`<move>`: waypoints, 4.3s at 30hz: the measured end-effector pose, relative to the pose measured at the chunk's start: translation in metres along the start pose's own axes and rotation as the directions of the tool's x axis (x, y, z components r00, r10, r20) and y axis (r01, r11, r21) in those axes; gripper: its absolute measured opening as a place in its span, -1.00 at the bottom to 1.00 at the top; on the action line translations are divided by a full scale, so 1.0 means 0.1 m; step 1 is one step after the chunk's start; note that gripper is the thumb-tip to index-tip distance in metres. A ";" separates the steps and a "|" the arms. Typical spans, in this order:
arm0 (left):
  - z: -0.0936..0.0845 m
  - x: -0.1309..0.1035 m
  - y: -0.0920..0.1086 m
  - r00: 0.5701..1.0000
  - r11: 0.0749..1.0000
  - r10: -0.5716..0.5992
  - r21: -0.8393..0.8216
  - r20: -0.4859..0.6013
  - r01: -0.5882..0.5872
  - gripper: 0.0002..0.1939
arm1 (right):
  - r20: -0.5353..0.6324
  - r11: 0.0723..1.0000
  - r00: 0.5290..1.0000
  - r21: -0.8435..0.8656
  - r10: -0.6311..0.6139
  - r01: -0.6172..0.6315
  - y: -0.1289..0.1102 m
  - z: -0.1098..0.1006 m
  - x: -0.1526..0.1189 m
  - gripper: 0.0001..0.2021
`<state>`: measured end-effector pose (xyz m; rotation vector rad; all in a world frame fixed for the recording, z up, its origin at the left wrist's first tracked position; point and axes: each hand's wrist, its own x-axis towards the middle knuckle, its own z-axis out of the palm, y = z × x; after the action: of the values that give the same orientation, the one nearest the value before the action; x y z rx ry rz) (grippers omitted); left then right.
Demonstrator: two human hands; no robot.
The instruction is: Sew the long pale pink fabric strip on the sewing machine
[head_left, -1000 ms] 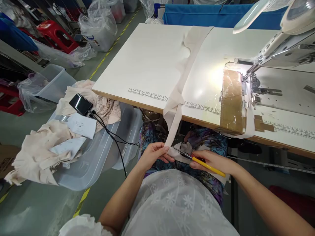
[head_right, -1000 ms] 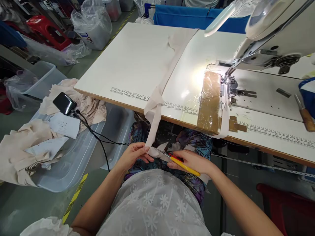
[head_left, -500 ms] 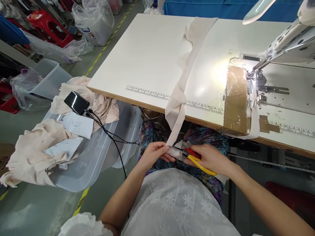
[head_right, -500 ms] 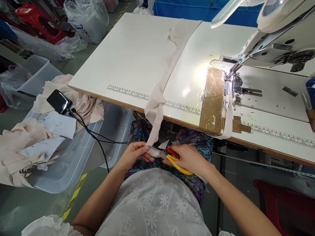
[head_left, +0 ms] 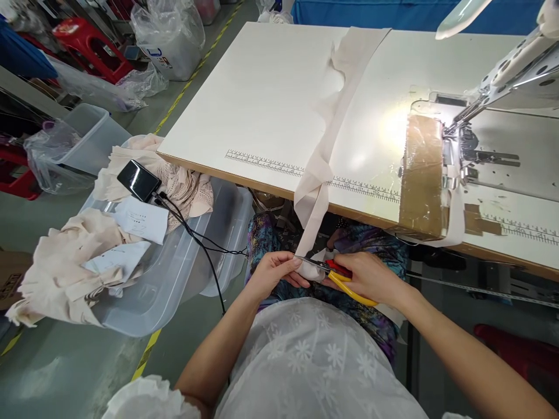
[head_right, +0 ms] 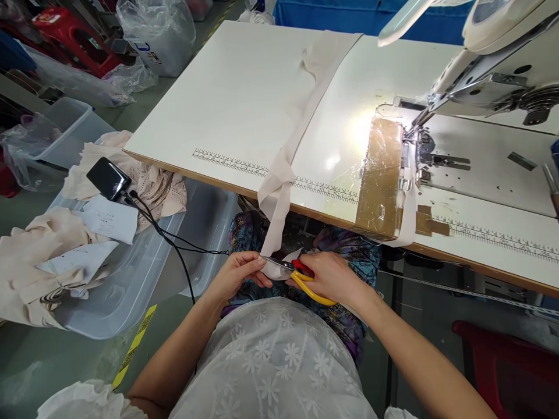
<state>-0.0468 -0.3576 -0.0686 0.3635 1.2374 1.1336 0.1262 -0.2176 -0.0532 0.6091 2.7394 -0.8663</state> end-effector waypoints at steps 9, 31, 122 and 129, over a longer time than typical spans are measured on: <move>-0.02 0.03 -0.02 0.999 0.993 -0.040 0.117 0.037 0.035 -0.47 | -0.060 0.995 0.998 0.099 0.016 -0.010 0.09 0.12 -0.09 -0.47; -0.09 0.53 -0.18 0.818 0.833 0.505 0.403 -0.276 -0.379 -0.67 | -0.147 0.915 0.977 0.395 0.152 -0.083 0.12 0.24 -0.58 -0.53; 0.64 0.53 1.12 0.873 0.441 0.381 0.771 0.303 -0.460 -0.87 | -0.436 0.827 0.868 0.559 0.239 0.054 -0.02 0.06 -0.43 -0.66; 0.88 1.90 2.06 0.768 -0.027 0.596 0.962 0.234 -0.273 -0.85 | -0.504 0.801 0.741 0.593 0.445 -0.078 0.02 0.03 -0.99 -0.66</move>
<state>-0.0858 -0.0782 0.0128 1.8710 2.1253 0.6413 0.2160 -0.2503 -0.0256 1.6463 2.7665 -1.6183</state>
